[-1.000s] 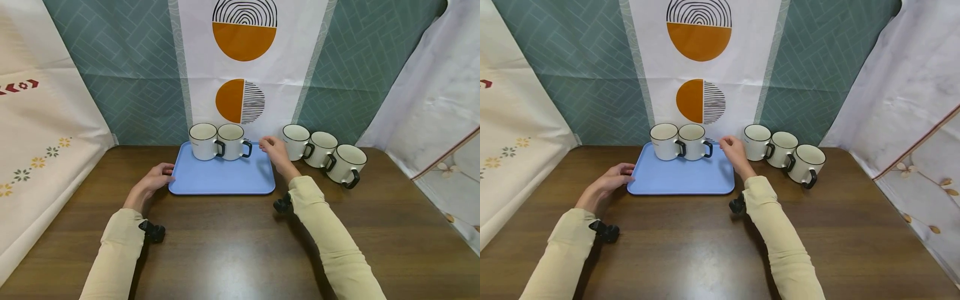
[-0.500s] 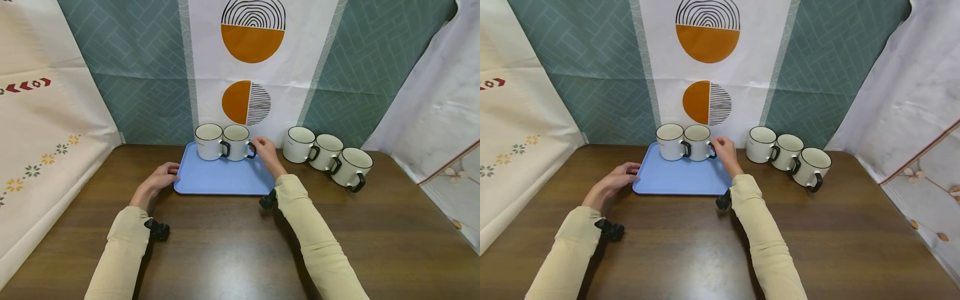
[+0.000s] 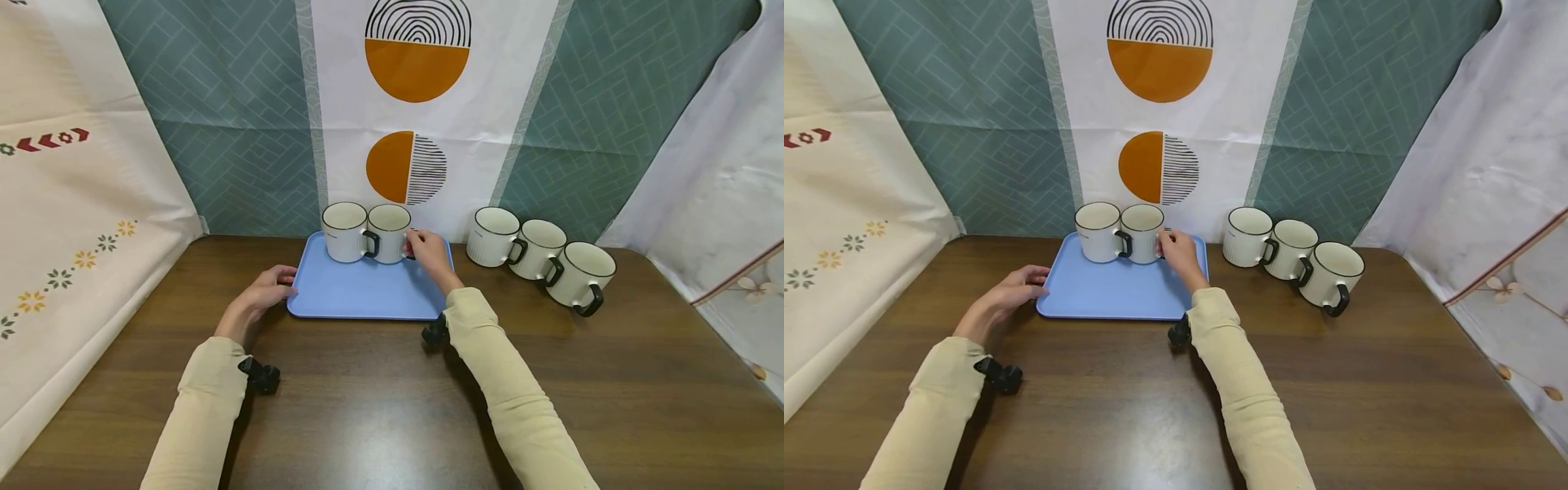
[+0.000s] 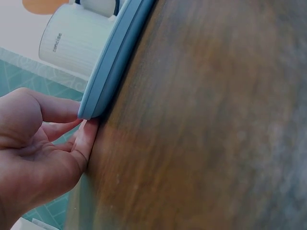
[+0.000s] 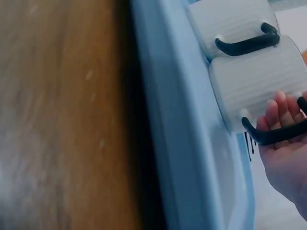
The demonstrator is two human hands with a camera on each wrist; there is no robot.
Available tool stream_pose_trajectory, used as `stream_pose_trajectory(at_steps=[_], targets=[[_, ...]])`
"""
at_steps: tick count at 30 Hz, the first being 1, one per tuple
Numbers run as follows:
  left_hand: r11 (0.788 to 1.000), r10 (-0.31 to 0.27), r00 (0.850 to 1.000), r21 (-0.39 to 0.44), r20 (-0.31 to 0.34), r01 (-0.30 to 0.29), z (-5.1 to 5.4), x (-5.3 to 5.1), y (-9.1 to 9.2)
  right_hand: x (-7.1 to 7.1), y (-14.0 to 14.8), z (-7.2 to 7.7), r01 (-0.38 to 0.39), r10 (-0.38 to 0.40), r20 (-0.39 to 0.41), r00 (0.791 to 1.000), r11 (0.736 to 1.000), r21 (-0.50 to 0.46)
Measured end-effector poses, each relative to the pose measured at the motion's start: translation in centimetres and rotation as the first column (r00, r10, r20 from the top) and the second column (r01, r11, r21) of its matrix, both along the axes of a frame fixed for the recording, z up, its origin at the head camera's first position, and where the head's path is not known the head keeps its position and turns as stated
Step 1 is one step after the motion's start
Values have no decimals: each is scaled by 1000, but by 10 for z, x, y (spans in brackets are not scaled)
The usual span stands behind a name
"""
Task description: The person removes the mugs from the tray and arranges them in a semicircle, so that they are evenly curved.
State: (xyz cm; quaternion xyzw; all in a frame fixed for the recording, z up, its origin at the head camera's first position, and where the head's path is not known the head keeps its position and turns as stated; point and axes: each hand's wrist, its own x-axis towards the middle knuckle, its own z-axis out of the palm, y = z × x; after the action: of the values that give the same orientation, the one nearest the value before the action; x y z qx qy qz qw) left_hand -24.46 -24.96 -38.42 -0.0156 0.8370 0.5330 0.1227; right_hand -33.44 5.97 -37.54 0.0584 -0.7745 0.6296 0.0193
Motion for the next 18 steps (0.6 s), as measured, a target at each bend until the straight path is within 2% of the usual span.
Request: stream_pose_trajectory(at_steps=[6, 12, 15, 18], targets=[[1000, -4, 1000, 2, -4, 4, 0, 0, 1, 3, 2, 5, -87, 88, -19, 996, 994, 60], [1000, 5, 1000, -1, 0, -5, -1, 0, 2, 5, 6, 11, -84, 83, 16, 996, 983, 164], [1000, 11, 1000, 0, 2, -11, -1, 0, 2, 5, 9, 13, -90, 84, 42, 996, 981, 172], [1000, 11, 1000, -4, 7, -11, 1, 1, 2, 7, 13, 13, -130, 120, 77, 990, 982, 139]])
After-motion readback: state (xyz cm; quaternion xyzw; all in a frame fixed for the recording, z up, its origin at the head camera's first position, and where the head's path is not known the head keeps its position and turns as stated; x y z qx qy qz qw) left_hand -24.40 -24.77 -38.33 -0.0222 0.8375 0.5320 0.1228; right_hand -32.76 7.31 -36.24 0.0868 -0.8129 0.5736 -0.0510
